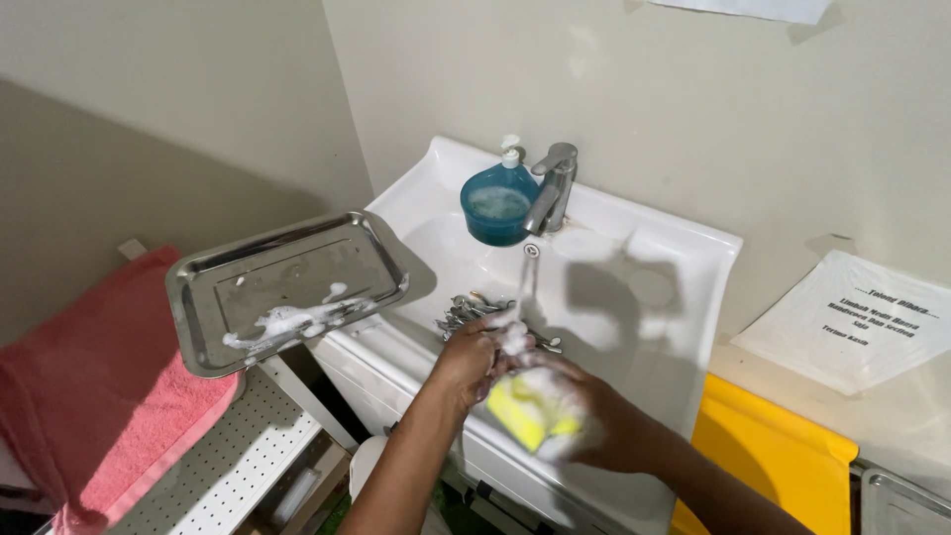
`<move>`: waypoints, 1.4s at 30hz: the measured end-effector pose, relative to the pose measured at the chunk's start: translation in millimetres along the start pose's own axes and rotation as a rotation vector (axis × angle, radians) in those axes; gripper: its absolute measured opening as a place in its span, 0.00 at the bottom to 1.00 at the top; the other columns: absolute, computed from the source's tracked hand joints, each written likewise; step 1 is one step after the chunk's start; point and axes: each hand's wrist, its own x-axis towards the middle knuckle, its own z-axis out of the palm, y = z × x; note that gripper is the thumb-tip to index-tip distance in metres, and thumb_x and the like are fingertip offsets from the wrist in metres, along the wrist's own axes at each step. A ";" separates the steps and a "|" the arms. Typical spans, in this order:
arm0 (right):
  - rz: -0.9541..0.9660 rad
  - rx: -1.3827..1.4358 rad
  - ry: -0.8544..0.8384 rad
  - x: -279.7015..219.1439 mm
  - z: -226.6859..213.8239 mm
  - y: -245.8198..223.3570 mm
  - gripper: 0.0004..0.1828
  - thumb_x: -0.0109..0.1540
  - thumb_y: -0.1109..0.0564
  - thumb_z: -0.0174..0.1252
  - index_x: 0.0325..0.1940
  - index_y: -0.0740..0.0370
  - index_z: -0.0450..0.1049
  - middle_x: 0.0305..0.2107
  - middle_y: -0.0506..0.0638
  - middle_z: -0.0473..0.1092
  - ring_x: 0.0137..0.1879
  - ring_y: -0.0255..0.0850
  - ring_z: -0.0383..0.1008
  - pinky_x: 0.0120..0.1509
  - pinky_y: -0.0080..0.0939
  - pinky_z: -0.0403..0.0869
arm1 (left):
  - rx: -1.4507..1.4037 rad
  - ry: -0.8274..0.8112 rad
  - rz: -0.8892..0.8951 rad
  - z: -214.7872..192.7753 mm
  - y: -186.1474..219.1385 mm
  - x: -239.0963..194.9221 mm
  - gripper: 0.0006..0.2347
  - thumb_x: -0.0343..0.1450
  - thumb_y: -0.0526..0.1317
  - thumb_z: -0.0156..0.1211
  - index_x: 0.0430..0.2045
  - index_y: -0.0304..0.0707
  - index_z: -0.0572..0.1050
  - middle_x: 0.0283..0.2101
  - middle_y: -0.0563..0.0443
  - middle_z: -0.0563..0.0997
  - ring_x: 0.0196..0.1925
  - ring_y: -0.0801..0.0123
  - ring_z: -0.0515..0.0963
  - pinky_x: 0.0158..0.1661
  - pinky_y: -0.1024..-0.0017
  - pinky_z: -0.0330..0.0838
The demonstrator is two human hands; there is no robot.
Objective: The person scrubs a collection of metal dental instruments with a yellow sponge and soap in a white sink. They rinse the instruments under running water and place them into a metal tray. Finally, the person scrubs the metal tray itself with the sponge.
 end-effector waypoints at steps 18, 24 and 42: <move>0.617 0.008 0.743 -1.7 -61.2 22.1 0.29 0.62 0.57 0.53 0.68 0.64 0.63 0.51 0.58 0.73 0.50 0.44 0.78 0.50 0.40 0.82 | 0.524 0.391 0.308 -18.5 21.0 28.6 0.16 0.72 0.34 0.59 0.55 0.31 0.75 0.34 0.49 0.79 0.33 0.66 0.78 0.38 0.65 0.74; 0.461 -0.189 0.805 -8.3 -61.2 42.7 0.36 0.58 0.61 0.55 0.70 0.67 0.58 0.49 0.58 0.72 0.45 0.43 0.76 0.46 0.40 0.79 | 1.527 0.222 0.658 -9.2 19.2 85.9 0.10 0.67 0.33 0.59 0.40 0.33 0.82 0.44 0.37 0.83 0.47 0.47 0.83 0.49 0.58 0.76; 0.267 -0.276 0.701 -2.7 -51.8 6.5 0.35 0.56 0.58 0.67 0.65 0.65 0.64 0.50 0.58 0.73 0.55 0.48 0.78 0.61 0.44 0.75 | 2.099 0.194 0.688 -40.6 19.5 150.2 0.07 0.70 0.34 0.54 0.32 0.35 0.81 0.43 0.40 0.82 0.46 0.50 0.83 0.47 0.54 0.76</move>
